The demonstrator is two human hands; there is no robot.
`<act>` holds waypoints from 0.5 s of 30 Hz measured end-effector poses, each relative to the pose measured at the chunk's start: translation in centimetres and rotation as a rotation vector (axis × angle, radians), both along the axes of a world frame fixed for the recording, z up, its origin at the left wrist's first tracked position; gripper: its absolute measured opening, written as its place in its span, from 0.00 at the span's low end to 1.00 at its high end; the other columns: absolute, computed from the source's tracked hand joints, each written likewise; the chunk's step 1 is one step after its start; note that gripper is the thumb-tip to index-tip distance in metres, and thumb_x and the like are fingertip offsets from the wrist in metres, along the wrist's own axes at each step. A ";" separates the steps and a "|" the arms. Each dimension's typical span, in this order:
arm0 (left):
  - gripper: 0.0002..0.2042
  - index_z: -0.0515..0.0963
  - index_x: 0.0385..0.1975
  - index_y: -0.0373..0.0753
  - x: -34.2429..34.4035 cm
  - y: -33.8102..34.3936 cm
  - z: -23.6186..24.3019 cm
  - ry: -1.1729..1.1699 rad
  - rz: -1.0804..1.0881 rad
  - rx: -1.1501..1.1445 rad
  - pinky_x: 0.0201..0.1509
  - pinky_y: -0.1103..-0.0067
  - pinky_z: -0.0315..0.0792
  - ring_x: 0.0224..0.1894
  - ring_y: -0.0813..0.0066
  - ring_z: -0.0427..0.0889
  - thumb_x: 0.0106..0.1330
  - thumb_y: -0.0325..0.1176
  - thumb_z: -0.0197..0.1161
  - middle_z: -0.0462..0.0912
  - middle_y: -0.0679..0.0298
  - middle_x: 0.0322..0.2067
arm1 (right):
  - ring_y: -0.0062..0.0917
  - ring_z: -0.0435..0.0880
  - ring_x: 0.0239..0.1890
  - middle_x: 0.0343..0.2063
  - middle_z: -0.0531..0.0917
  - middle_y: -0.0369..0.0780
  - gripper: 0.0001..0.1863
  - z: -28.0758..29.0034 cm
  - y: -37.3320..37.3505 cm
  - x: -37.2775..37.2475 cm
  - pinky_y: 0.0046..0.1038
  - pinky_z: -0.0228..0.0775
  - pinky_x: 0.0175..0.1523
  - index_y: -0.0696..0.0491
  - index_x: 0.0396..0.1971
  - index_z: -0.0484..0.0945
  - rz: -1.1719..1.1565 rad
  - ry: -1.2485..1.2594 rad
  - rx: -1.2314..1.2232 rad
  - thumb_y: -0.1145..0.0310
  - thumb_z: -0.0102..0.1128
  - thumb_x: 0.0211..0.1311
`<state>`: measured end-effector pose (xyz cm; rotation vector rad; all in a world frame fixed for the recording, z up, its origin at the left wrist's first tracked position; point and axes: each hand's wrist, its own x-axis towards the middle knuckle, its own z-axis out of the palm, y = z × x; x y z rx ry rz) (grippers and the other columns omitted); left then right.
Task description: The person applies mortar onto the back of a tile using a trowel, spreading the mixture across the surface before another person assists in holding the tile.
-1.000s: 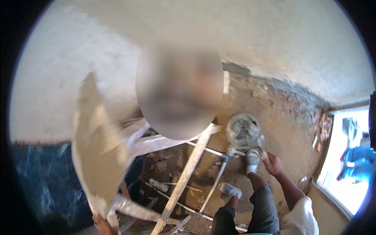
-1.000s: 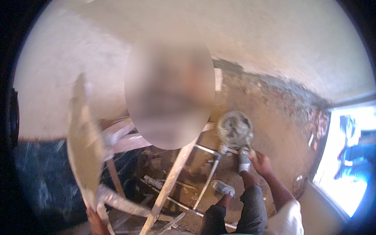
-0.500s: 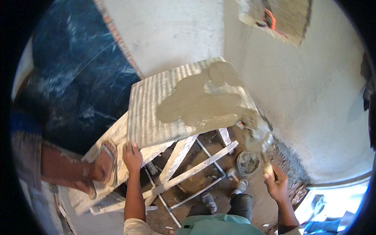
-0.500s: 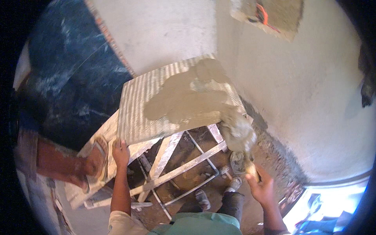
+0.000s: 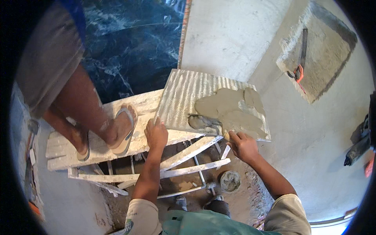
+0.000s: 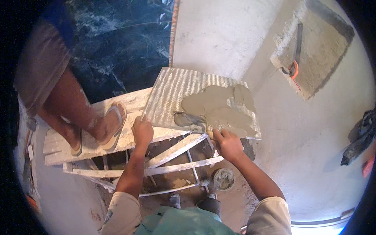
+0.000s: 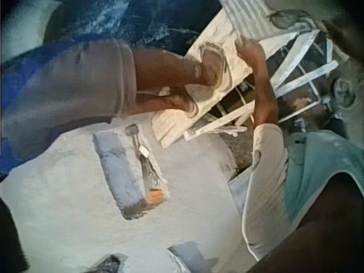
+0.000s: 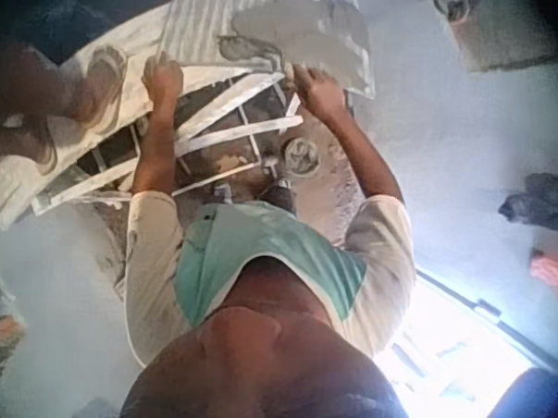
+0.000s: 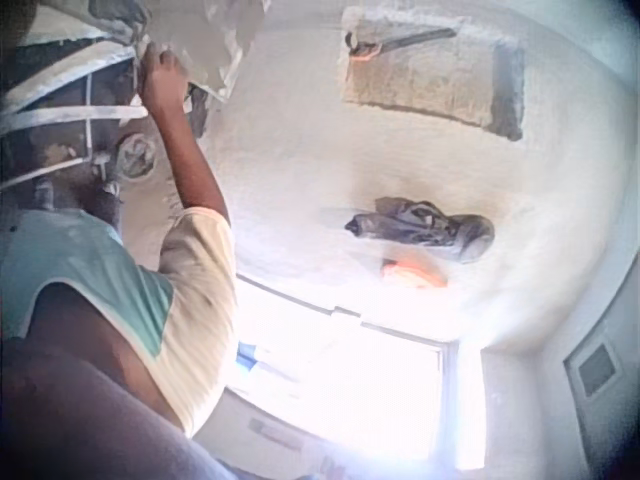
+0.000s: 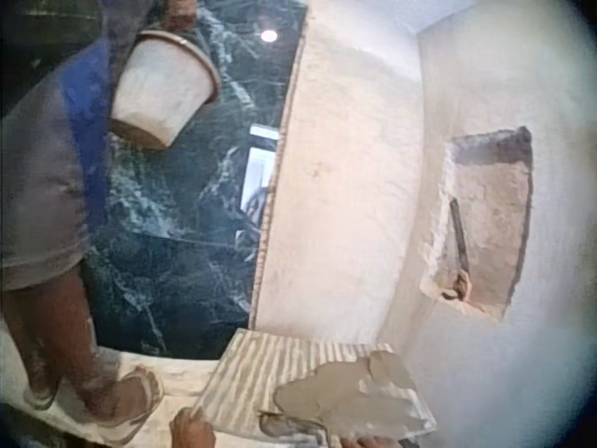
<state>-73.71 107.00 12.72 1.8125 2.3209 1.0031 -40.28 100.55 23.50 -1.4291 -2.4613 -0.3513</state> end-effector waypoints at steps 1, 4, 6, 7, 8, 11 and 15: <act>0.19 0.74 0.53 0.35 -0.1 0.1 0.6 -0.025 -0.010 -0.019 0.58 0.61 0.61 0.57 0.53 0.68 0.65 0.37 0.54 0.71 0.48 0.52 | 0.37 0.80 0.28 0.27 0.77 0.41 0.20 0.1 -0.1 -0.3 0.38 0.72 0.31 0.49 0.48 0.75 -0.025 0.010 -0.030 0.60 0.64 0.55; 0.19 0.74 0.53 0.35 -0.2 -0.9 -0.2 -0.039 0.000 -0.017 0.58 0.61 0.61 0.57 0.54 0.68 0.65 0.37 0.54 0.71 0.49 0.52 | 0.39 0.80 0.27 0.27 0.77 0.42 0.21 0.5 -0.7 -0.7 0.39 0.73 0.31 0.49 0.49 0.74 -0.044 0.007 -0.040 0.59 0.63 0.56; 0.20 0.74 0.54 0.36 -0.4 -0.5 -0.2 -0.020 0.019 -0.006 0.57 0.61 0.62 0.56 0.53 0.69 0.65 0.37 0.55 0.71 0.49 0.51 | 0.39 0.81 0.27 0.27 0.77 0.42 0.22 0.6 -0.2 -1.2 0.39 0.73 0.31 0.50 0.49 0.74 -0.088 -0.001 -0.057 0.58 0.64 0.56; 0.20 0.74 0.54 0.36 -0.5 -0.2 0.0 -0.010 0.028 0.001 0.57 0.61 0.63 0.56 0.53 0.70 0.65 0.37 0.55 0.71 0.49 0.51 | 0.40 0.82 0.30 0.28 0.80 0.45 0.22 1.0 -0.3 -1.1 0.37 0.74 0.33 0.52 0.48 0.76 -0.121 0.084 -0.102 0.57 0.64 0.56; 0.20 0.74 0.54 0.36 -0.4 -0.1 0.1 -0.024 0.027 -0.002 0.57 0.61 0.62 0.56 0.54 0.69 0.64 0.37 0.55 0.71 0.49 0.51 | 0.40 0.83 0.31 0.30 0.81 0.45 0.22 1.3 -0.3 -1.0 0.37 0.75 0.34 0.52 0.48 0.77 -0.125 0.158 -0.104 0.56 0.64 0.56; 0.20 0.73 0.54 0.36 0.1 -0.2 0.2 -0.048 0.023 -0.021 0.59 0.62 0.61 0.57 0.55 0.68 0.64 0.37 0.55 0.71 0.50 0.52 | 0.42 0.83 0.36 0.35 0.83 0.48 0.22 1.5 -0.2 -0.9 0.37 0.75 0.38 0.54 0.47 0.78 -0.163 0.398 -0.219 0.56 0.63 0.58; 0.20 0.73 0.54 0.35 -0.3 -0.4 0.3 -0.037 0.033 -0.031 0.59 0.62 0.60 0.58 0.54 0.68 0.65 0.38 0.55 0.71 0.49 0.52 | 0.42 0.84 0.33 0.31 0.84 0.48 0.22 3.3 -1.1 -3.4 0.38 0.74 0.37 0.54 0.47 0.78 -0.233 0.310 -0.346 0.56 0.63 0.58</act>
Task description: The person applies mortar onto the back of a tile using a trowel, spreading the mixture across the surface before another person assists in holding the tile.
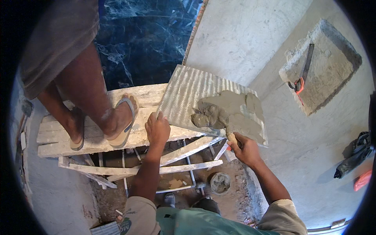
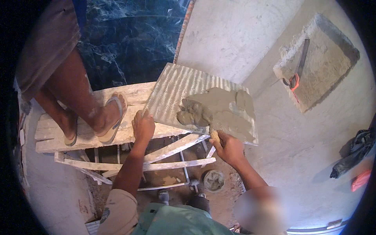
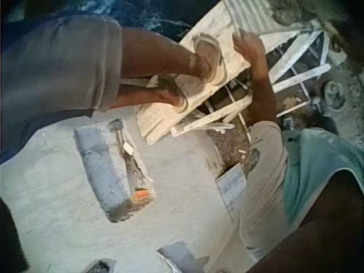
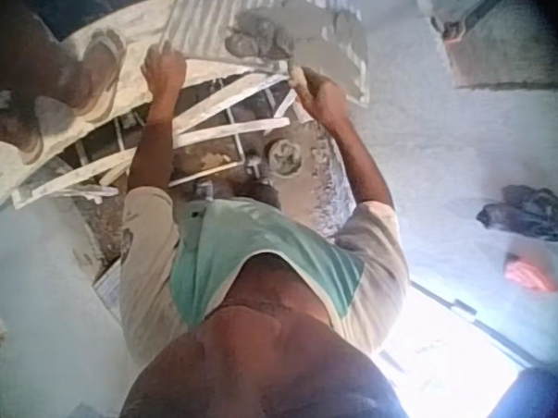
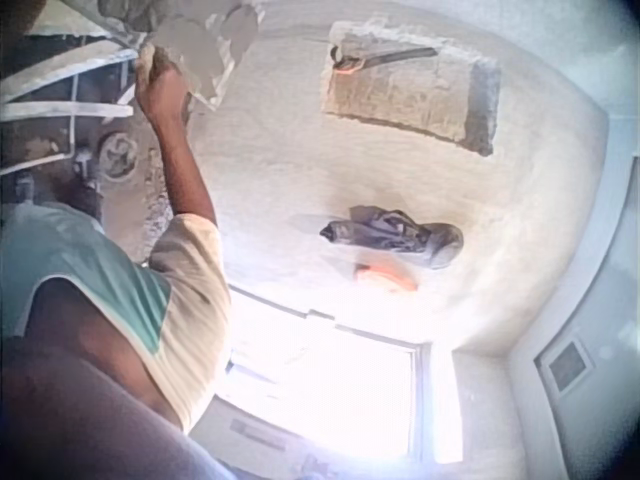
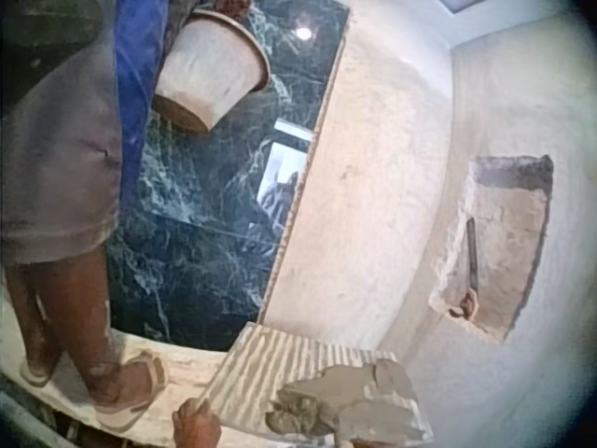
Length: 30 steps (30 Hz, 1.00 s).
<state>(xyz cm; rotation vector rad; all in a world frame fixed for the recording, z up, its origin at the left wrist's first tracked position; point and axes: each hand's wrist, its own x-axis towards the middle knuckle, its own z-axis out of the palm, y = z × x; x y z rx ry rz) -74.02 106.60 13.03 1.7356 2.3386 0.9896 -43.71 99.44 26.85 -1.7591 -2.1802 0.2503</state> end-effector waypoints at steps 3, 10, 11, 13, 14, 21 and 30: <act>0.20 0.73 0.53 0.35 0.1 0.0 -0.3 0.002 -0.003 0.009 0.59 0.62 0.60 0.58 0.54 0.68 0.65 0.38 0.55 0.70 0.49 0.52 | 0.35 0.84 0.29 0.26 0.83 0.47 0.20 0.1 0.8 1.2 0.36 0.73 0.36 0.55 0.45 0.80 -0.066 0.013 -0.121 0.56 0.63 0.58; 0.19 0.73 0.54 0.37 0.3 0.3 -0.1 0.050 0.009 -0.010 0.58 0.61 0.63 0.57 0.55 0.69 0.65 0.37 0.55 0.70 0.51 0.52 | 0.27 0.82 0.29 0.26 0.84 0.48 0.19 2.3 0.7 2.9 0.33 0.72 0.37 0.56 0.43 0.81 -0.245 0.359 -0.364 0.57 0.60 0.61; 0.19 0.73 0.54 0.37 0.3 0.1 -0.3 0.048 0.013 -0.017 0.58 0.61 0.63 0.57 0.55 0.69 0.65 0.37 0.54 0.70 0.50 0.52 | 0.29 0.83 0.30 0.27 0.84 0.49 0.19 2.0 0.5 2.2 0.33 0.72 0.39 0.56 0.43 0.81 -0.139 0.311 -0.323 0.56 0.60 0.61; 0.19 0.73 0.54 0.37 0.1 0.1 -0.1 0.043 0.016 -0.013 0.58 0.61 0.63 0.57 0.54 0.69 0.65 0.37 0.54 0.70 0.50 0.53 | 0.33 0.84 0.32 0.29 0.84 0.49 0.20 1.9 0.3 0.5 0.34 0.72 0.41 0.55 0.43 0.81 -0.046 0.205 -0.289 0.55 0.60 0.61; 0.20 0.73 0.54 0.35 0.1 0.1 0.0 0.029 0.003 -0.007 0.58 0.62 0.62 0.57 0.55 0.69 0.64 0.37 0.55 0.70 0.50 0.52 | 0.35 0.84 0.33 0.30 0.84 0.50 0.20 1.8 0.4 -0.4 0.34 0.72 0.42 0.55 0.43 0.81 -0.055 0.147 -0.306 0.54 0.60 0.60; 0.20 0.73 0.54 0.35 0.3 0.2 0.0 -0.001 -0.016 0.009 0.59 0.62 0.61 0.57 0.54 0.68 0.65 0.37 0.54 0.71 0.48 0.51 | 0.24 0.77 0.17 0.18 0.79 0.41 0.20 2.8 1.5 2.8 0.29 0.67 0.24 0.59 0.32 0.82 -0.261 0.253 -0.481 0.53 0.58 0.63; 0.20 0.74 0.54 0.36 0.8 0.1 -0.1 0.048 0.008 0.002 0.58 0.61 0.62 0.56 0.54 0.69 0.65 0.38 0.54 0.71 0.49 0.52 | 0.34 0.82 0.27 0.22 0.81 0.45 0.22 1.5 -1.4 0.9 0.34 0.70 0.33 0.59 0.30 0.81 -0.134 0.272 -0.324 0.51 0.56 0.63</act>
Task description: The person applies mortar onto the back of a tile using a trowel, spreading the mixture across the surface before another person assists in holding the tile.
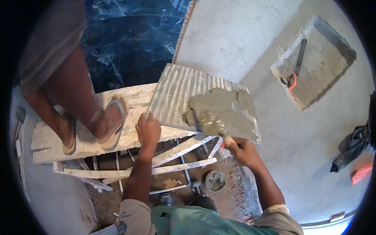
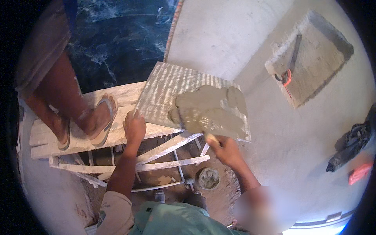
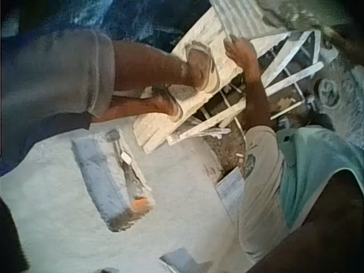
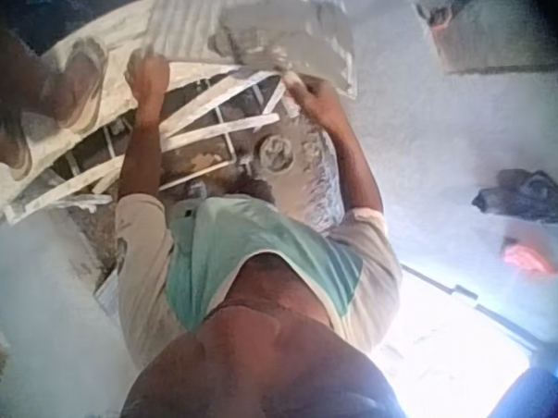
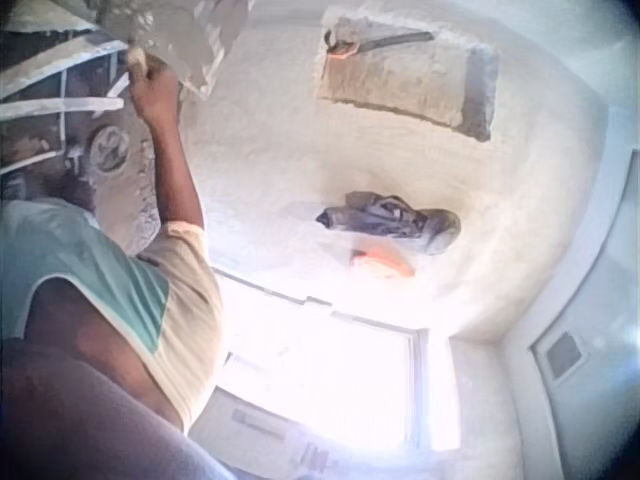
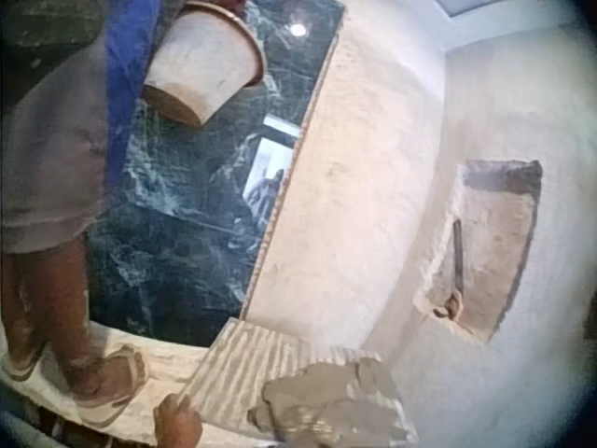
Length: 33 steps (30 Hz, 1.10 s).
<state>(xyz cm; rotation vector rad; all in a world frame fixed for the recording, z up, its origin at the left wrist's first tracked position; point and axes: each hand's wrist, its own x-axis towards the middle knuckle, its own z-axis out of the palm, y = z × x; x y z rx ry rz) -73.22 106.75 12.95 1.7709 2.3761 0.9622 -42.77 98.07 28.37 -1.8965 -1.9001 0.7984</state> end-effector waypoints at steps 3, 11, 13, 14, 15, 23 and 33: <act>0.19 0.74 0.54 0.38 -0.8 0.2 -0.4 0.025 0.008 0.008 0.57 0.61 0.63 0.55 0.54 0.71 0.65 0.38 0.55 0.71 0.50 0.52 | 0.46 0.83 0.35 0.28 0.82 0.53 0.23 0.2 2.4 -4.1 0.41 0.72 0.41 0.59 0.34 0.82 0.126 -0.257 0.043 0.51 0.55 0.62; 0.20 0.74 0.54 0.36 -0.4 -0.2 0.5 -0.031 -0.037 0.001 0.57 0.61 0.64 0.55 0.53 0.70 0.64 0.37 0.56 0.71 0.48 0.52 | 0.42 0.83 0.25 0.25 0.83 0.51 0.24 1.4 6.4 0.7 0.41 0.72 0.34 0.61 0.27 0.81 0.129 -0.422 0.051 0.51 0.54 0.63; 0.20 0.74 0.54 0.35 -0.6 -0.2 0.0 -0.031 -0.017 0.007 0.58 0.62 0.62 0.56 0.53 0.69 0.65 0.38 0.55 0.71 0.49 0.52 | 0.34 0.81 0.19 0.22 0.82 0.47 0.25 2.6 5.7 1.4 0.37 0.71 0.27 0.61 0.26 0.80 -0.054 -0.206 -0.165 0.51 0.53 0.65; 0.20 0.73 0.54 0.35 -0.9 -0.2 -0.2 -0.030 -0.005 0.009 0.59 0.62 0.61 0.57 0.54 0.69 0.65 0.38 0.54 0.71 0.49 0.52 | 0.30 0.80 0.17 0.20 0.82 0.45 0.25 2.8 5.4 1.3 0.35 0.70 0.24 0.60 0.26 0.80 -0.145 -0.096 -0.273 0.50 0.53 0.65; 0.20 0.73 0.54 0.35 -0.8 -0.1 -0.2 -0.026 -0.001 0.010 0.59 0.62 0.61 0.58 0.54 0.68 0.65 0.38 0.54 0.71 0.49 0.52 | 0.28 0.78 0.16 0.20 0.82 0.43 0.24 2.4 5.0 1.3 0.33 0.69 0.23 0.60 0.26 0.80 -0.187 0.054 -0.321 0.50 0.53 0.66; 0.19 0.74 0.54 0.37 -1.0 0.1 -0.1 0.003 -0.003 -0.038 0.58 0.61 0.63 0.56 0.54 0.70 0.65 0.38 0.55 0.70 0.51 0.53 | 0.32 0.82 0.25 0.27 0.83 0.46 0.24 -3.0 0.8 -4.5 0.32 0.73 0.31 0.58 0.44 0.79 -0.056 0.118 -0.196 0.50 0.51 0.67; 0.20 0.73 0.54 0.35 -0.4 0.0 0.1 -0.007 -0.036 -0.018 0.59 0.62 0.61 0.57 0.55 0.69 0.66 0.38 0.54 0.70 0.49 0.52 | 0.31 0.83 0.33 0.30 0.83 0.48 0.22 -6.5 -9.0 2.0 0.31 0.72 0.41 0.57 0.47 0.78 -0.245 0.020 0.008 0.53 0.51 0.67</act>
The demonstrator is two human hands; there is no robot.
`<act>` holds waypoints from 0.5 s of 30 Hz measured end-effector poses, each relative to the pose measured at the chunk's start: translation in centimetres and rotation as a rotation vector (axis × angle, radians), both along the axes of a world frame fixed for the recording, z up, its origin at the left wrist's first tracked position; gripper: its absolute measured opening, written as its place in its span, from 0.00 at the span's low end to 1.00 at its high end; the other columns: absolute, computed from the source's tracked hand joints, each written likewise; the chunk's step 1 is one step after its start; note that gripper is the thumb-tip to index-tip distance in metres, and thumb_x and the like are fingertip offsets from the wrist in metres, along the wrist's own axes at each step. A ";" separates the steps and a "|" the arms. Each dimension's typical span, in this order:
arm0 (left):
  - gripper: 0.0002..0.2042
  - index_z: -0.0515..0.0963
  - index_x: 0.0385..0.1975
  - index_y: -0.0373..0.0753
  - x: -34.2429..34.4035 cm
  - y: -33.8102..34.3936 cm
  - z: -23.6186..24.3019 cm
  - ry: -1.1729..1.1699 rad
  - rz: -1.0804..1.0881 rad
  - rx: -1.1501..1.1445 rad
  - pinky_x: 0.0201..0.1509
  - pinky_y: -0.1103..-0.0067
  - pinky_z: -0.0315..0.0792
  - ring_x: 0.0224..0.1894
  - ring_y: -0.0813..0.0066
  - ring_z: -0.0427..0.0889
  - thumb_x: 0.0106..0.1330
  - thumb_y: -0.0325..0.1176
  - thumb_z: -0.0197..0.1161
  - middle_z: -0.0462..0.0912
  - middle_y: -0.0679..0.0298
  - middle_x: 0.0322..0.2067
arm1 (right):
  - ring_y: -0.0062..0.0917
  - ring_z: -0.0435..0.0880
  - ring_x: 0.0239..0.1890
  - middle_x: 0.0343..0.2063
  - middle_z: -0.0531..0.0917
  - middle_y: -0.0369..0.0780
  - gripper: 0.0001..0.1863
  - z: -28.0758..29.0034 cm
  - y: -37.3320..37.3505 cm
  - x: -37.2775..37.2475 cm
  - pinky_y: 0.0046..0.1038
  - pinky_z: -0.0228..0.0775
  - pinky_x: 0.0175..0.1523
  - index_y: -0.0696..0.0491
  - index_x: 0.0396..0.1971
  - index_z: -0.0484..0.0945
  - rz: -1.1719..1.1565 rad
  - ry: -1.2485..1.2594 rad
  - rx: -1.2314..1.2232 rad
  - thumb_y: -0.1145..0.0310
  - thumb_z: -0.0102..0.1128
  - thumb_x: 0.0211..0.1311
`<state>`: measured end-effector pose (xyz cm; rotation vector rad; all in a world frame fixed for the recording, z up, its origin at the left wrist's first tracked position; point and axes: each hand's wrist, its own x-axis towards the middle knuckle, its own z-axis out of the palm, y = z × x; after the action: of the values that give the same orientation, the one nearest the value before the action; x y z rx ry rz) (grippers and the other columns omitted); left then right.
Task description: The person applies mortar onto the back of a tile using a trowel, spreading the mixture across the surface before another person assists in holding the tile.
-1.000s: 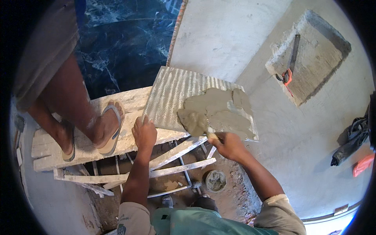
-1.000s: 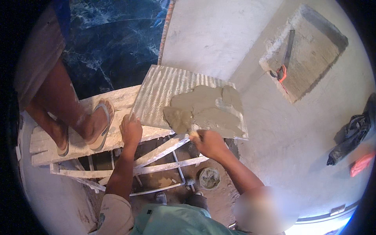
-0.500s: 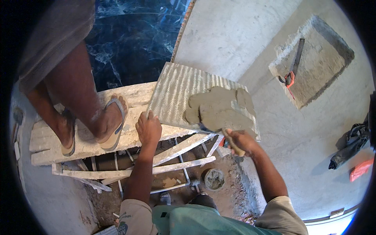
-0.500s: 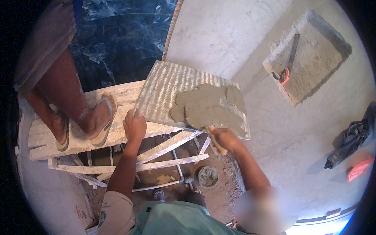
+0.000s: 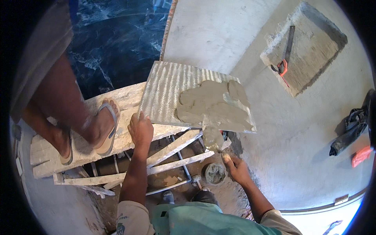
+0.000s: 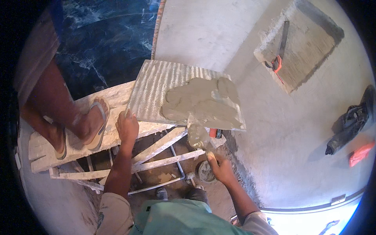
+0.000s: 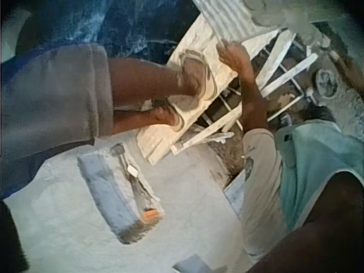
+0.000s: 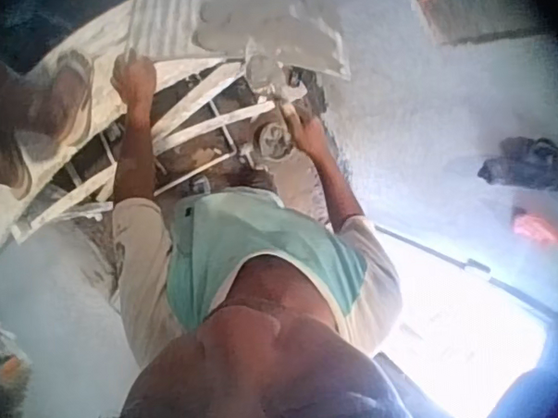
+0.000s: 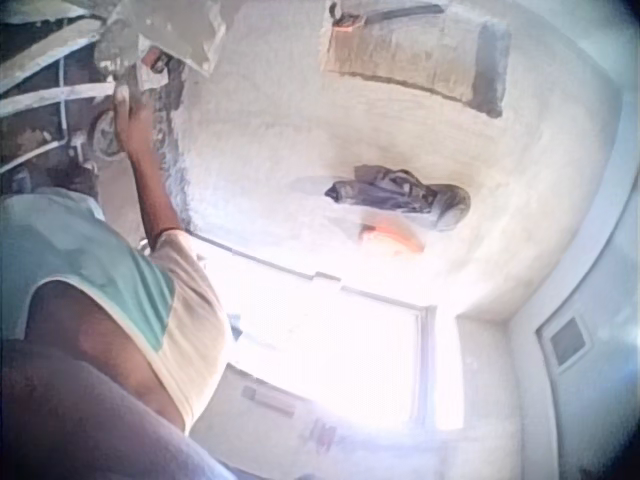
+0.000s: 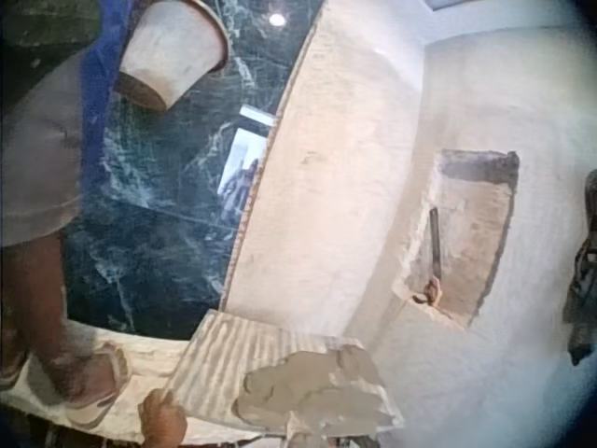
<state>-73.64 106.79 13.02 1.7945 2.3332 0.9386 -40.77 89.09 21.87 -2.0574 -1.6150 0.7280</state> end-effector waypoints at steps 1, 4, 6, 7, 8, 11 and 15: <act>0.20 0.73 0.54 0.35 -0.2 -0.1 0.2 -0.003 0.001 -0.003 0.59 0.62 0.61 0.57 0.54 0.69 0.66 0.38 0.54 0.70 0.49 0.52 | 0.35 0.84 0.35 0.30 0.83 0.50 0.21 0.5 -1.1 -0.2 0.33 0.72 0.42 0.56 0.46 0.79 -0.019 0.006 -0.012 0.53 0.50 0.67; 0.20 0.73 0.54 0.35 -0.2 -0.3 0.6 0.004 0.014 0.004 0.60 0.62 0.61 0.57 0.54 0.68 0.66 0.38 0.54 0.70 0.49 0.52 | 0.37 0.84 0.35 0.30 0.83 0.51 0.22 2.1 -4.4 -0.2 0.34 0.72 0.42 0.57 0.46 0.78 -0.102 0.037 -0.046 0.53 0.50 0.67; 0.20 0.73 0.54 0.35 -0.3 -0.2 0.2 0.038 0.035 0.020 0.60 0.61 0.60 0.57 0.54 0.68 0.66 0.38 0.54 0.70 0.49 0.52 | 0.43 0.84 0.37 0.32 0.82 0.53 0.23 1.9 -3.3 -1.1 0.38 0.73 0.42 0.56 0.46 0.78 -0.034 -0.021 0.071 0.51 0.51 0.66; 0.20 0.73 0.54 0.36 -0.7 -0.3 0.0 0.026 0.031 -0.010 0.60 0.61 0.60 0.57 0.54 0.68 0.66 0.38 0.54 0.70 0.50 0.52 | 0.45 0.83 0.38 0.33 0.82 0.54 0.23 1.9 -1.7 -2.2 0.39 0.73 0.43 0.55 0.46 0.79 -0.017 -0.025 0.077 0.51 0.51 0.66; 0.20 0.73 0.55 0.36 -0.4 -0.2 0.3 -0.001 0.011 -0.035 0.61 0.61 0.60 0.57 0.54 0.68 0.66 0.39 0.54 0.70 0.50 0.52 | 0.47 0.83 0.39 0.34 0.82 0.55 0.23 2.4 -0.4 -2.9 0.40 0.73 0.43 0.55 0.46 0.79 -0.017 -0.044 0.086 0.50 0.51 0.66; 0.20 0.74 0.55 0.37 0.4 0.2 0.7 -0.032 -0.012 -0.056 0.61 0.61 0.60 0.57 0.54 0.69 0.66 0.39 0.53 0.70 0.51 0.53 | 0.48 0.82 0.41 0.33 0.82 0.55 0.23 1.8 3.8 -2.3 0.39 0.73 0.43 0.53 0.44 0.80 0.003 -0.172 0.097 0.49 0.50 0.66; 0.19 0.74 0.54 0.38 -0.2 0.0 0.5 -0.020 0.005 -0.030 0.61 0.61 0.60 0.57 0.54 0.69 0.66 0.39 0.52 0.70 0.51 0.53 | 0.49 0.82 0.35 0.29 0.82 0.54 0.24 2.0 5.9 1.1 0.43 0.73 0.38 0.58 0.37 0.79 0.015 -0.295 0.127 0.49 0.49 0.66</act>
<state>-73.87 106.76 13.56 1.7610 2.3276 0.9135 -39.64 94.97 23.90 -2.1378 -1.7838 0.3267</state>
